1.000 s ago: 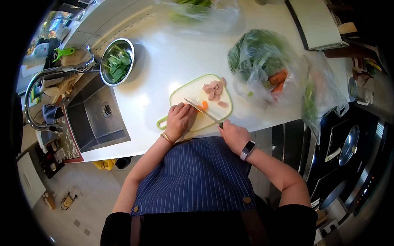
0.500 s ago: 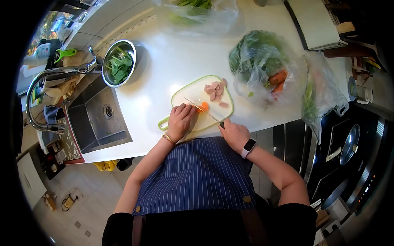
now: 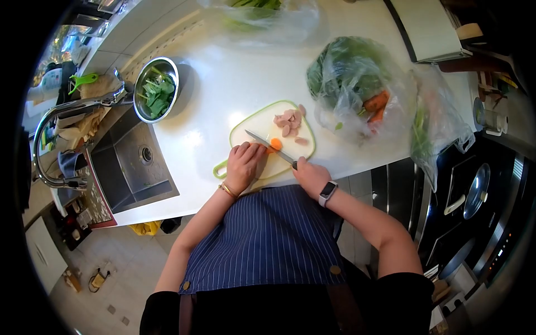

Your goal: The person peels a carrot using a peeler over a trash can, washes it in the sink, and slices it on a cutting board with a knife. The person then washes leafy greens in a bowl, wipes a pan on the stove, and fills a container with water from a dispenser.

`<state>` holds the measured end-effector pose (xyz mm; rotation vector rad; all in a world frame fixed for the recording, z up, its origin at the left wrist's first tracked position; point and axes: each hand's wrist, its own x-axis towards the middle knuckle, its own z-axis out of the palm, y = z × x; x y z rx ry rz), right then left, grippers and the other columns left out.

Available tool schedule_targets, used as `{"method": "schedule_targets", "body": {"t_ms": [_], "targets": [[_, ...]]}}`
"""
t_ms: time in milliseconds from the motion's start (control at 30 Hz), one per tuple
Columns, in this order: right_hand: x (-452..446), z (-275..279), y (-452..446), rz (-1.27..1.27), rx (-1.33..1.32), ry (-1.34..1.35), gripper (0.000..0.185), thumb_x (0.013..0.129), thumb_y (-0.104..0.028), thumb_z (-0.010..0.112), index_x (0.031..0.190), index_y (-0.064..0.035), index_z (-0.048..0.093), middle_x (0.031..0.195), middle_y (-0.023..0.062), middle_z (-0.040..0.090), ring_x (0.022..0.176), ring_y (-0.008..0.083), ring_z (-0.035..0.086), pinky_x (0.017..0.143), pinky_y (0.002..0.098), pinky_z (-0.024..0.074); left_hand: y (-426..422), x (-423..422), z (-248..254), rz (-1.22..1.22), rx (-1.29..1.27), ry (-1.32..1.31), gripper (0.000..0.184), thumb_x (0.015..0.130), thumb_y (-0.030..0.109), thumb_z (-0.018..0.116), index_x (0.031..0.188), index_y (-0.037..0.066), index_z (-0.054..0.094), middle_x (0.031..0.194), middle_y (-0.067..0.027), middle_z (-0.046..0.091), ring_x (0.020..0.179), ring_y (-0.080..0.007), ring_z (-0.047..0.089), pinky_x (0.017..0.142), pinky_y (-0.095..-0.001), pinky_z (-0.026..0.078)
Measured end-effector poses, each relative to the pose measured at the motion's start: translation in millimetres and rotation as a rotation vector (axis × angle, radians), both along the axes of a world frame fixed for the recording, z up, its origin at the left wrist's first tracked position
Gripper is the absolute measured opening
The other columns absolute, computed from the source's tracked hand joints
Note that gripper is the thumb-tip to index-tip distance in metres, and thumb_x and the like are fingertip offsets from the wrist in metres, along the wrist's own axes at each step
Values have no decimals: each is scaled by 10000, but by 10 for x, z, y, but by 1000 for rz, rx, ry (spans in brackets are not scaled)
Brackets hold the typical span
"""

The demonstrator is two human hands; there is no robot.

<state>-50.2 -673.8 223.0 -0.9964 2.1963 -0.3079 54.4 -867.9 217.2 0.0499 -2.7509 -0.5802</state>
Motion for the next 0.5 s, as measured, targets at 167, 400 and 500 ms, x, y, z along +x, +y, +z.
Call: {"method": "schedule_targets", "body": {"t_ms": [167, 400, 500], "targets": [[36, -15, -131, -162, -50, -68, 310, 908, -309, 472, 845, -5, 476, 671, 193, 597, 651, 380, 589, 574, 480, 456, -13, 6, -23, -2, 9, 2, 326, 710, 39, 582, 1034, 24, 610, 990, -56, 580, 907, -210, 555, 746, -336, 433], [37, 348, 13, -114, -36, -78, 297, 898, -297, 489, 869, -3, 463, 655, 189, 599, 627, 374, 592, 569, 473, 465, 3, 32, -46, 15, 4, 24, 320, 701, 30, 586, 1020, 20, 609, 997, -71, 583, 920, -228, 558, 749, -341, 437], [19, 446, -5, -45, 22, -29, 288, 895, -289, 491, 878, -3, 456, 638, 177, 600, 603, 360, 596, 562, 462, 474, -3, 42, -65, 8, 6, 35, 321, 700, 26, 583, 1020, 18, 609, 1004, -76, 585, 924, -234, 558, 750, -343, 439]]}}
